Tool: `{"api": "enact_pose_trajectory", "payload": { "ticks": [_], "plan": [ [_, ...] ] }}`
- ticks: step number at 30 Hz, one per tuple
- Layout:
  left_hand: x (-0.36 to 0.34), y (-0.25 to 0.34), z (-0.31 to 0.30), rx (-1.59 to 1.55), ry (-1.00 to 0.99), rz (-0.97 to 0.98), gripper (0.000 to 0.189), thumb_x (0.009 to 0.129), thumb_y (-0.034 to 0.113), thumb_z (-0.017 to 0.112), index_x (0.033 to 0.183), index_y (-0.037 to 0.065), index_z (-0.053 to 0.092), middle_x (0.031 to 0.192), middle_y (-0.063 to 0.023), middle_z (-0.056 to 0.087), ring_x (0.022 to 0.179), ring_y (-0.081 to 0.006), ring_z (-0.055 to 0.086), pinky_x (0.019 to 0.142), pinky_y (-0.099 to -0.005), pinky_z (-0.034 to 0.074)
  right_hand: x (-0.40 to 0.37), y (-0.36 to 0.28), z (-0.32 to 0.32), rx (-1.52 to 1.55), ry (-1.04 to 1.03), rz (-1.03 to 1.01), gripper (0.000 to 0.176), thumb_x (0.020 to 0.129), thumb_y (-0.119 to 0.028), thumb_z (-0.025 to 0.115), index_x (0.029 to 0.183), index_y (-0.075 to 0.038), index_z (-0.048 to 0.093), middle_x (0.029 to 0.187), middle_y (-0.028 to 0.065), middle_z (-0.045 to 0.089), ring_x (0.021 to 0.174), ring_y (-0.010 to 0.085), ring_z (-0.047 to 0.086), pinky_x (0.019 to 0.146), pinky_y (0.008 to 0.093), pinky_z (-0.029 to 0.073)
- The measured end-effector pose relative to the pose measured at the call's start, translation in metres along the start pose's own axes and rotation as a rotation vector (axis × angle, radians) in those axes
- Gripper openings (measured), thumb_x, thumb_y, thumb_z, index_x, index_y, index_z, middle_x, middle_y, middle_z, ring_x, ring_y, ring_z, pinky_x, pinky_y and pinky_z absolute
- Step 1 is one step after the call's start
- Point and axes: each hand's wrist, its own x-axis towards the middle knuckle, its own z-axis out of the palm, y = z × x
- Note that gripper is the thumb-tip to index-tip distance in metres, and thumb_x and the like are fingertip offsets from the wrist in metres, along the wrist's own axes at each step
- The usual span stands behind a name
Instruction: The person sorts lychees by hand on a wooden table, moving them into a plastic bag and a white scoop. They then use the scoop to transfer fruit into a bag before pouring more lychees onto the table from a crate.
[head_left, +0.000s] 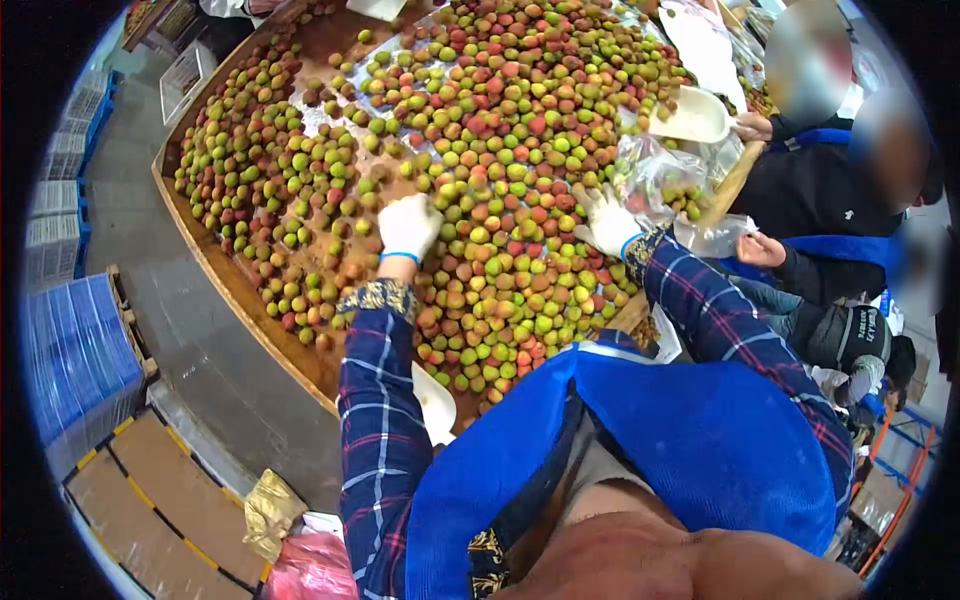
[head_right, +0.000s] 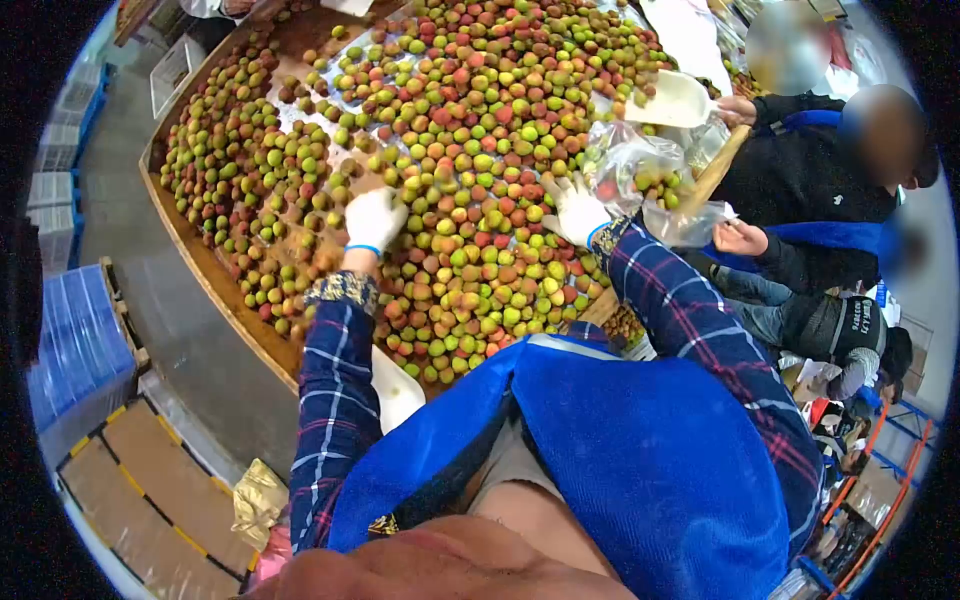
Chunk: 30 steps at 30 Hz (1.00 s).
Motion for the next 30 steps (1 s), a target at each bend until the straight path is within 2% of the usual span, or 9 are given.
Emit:
{"api": "enact_pose_trajectory", "payload": {
  "ticks": [9,10,12,14,19,23,26,29,30],
  "plan": [
    [-0.161,0.158,-0.014,-0.653,-0.282,-0.181,0.051,0.095,0.041,0.075,0.129,0.003,0.075,0.124,-0.0251,0.076,0.119,-0.0408,0.072,0.104,-0.0446,0.055,-0.003,0.006,0.009,-0.035,0.077,-0.057,0.094,0.098,-0.050,0.069,0.170,-0.003,0.031,0.156,0.0323,0.052,0.146,0.0592,0.044,0.125,0.0611,0.036],
    [-0.182,0.163,0.005,-0.758,-0.124,-0.123,0.047,0.097,0.037,0.074,0.127,0.001,0.074,0.124,-0.0248,0.077,0.119,-0.0402,0.073,0.104,-0.0448,0.055,-0.004,0.000,0.002,-0.021,-0.003,-0.046,0.095,0.096,-0.050,0.070,0.170,-0.004,0.031,0.155,0.0316,0.053,0.145,0.0566,0.046,0.124,0.0605,0.037],
    [-0.205,0.165,0.043,-0.875,0.032,-0.172,0.038,0.098,0.031,0.076,0.119,-0.001,0.075,0.108,-0.0195,0.080,0.102,-0.0327,0.076,0.091,-0.0413,0.059,0.000,0.000,-0.010,-0.037,-0.057,-0.020,0.097,0.093,-0.051,0.072,0.169,-0.004,0.033,0.152,0.0296,0.057,0.143,0.0513,0.052,0.122,0.0591,0.040],
    [-0.213,0.175,0.016,-1.453,-0.212,-0.421,0.027,0.101,0.020,0.074,0.119,-0.001,0.074,0.096,-0.0063,0.074,0.082,-0.0131,0.069,0.073,-0.0286,0.056,0.004,0.002,0.010,-0.095,-0.013,-0.006,0.094,0.090,-0.052,0.075,0.165,-0.006,0.041,0.150,0.0270,0.060,0.140,0.0474,0.055,0.120,0.0580,0.042],
    [-0.230,0.198,-0.029,-1.751,-0.192,-0.560,0.028,0.102,0.006,0.062,0.128,-0.002,0.067,0.106,-0.0087,0.075,0.080,-0.0161,0.072,0.072,-0.0312,0.059,-0.054,-0.047,-0.045,0.026,0.110,-0.122,0.071,0.088,-0.050,0.078,0.147,-0.013,0.063,0.144,0.0209,0.067,0.141,0.0403,0.059,0.114,0.0553,0.047],
    [-0.232,0.255,-0.051,-1.802,-0.112,-0.861,0.018,0.104,0.020,0.067,0.115,0.009,0.073,0.086,0.0016,0.070,0.076,-0.0120,0.064,0.063,-0.0293,0.050,-0.117,-0.091,-0.085,0.772,0.020,-0.469,0.054,0.105,-0.039,0.062,0.148,-0.007,0.063,0.127,0.0235,0.075,0.124,0.0374,0.070,0.109,0.0473,0.052],
    [-0.231,0.219,-0.017,-1.878,-0.420,-0.658,0.028,0.103,0.031,0.076,0.123,0.013,0.071,0.104,0.0005,0.070,0.085,-0.0150,0.065,0.072,-0.0309,0.055,-0.124,-0.099,-0.077,0.810,-0.108,-0.717,0.050,0.111,-0.039,0.052,0.145,-0.006,0.067,0.138,0.0219,0.072,0.132,0.0410,0.065,0.113,0.0471,0.050],
    [-0.238,0.242,-0.017,-1.944,-0.359,-0.477,0.054,0.101,0.041,0.081,0.145,0.014,0.065,0.112,-0.0014,0.073,0.084,-0.0164,0.066,0.070,-0.0322,0.055,-0.158,-0.078,-0.126,0.959,-0.399,-0.569,0.044,0.107,-0.030,0.059,0.143,-0.006,0.069,0.132,0.0164,0.076,0.122,0.0287,0.071,0.107,0.0406,0.053],
    [-0.239,0.213,-0.016,-1.968,-0.597,-0.397,0.063,0.102,0.047,0.077,0.154,0.015,0.059,0.132,-0.0072,0.072,0.107,-0.0250,0.070,0.093,-0.0394,0.061,-0.157,-0.073,-0.123,0.953,-0.442,-0.578,0.044,0.106,-0.029,0.062,0.141,-0.006,0.070,0.130,0.0149,0.076,0.119,0.0256,0.072,0.104,0.0392,0.054]
  ]
}}
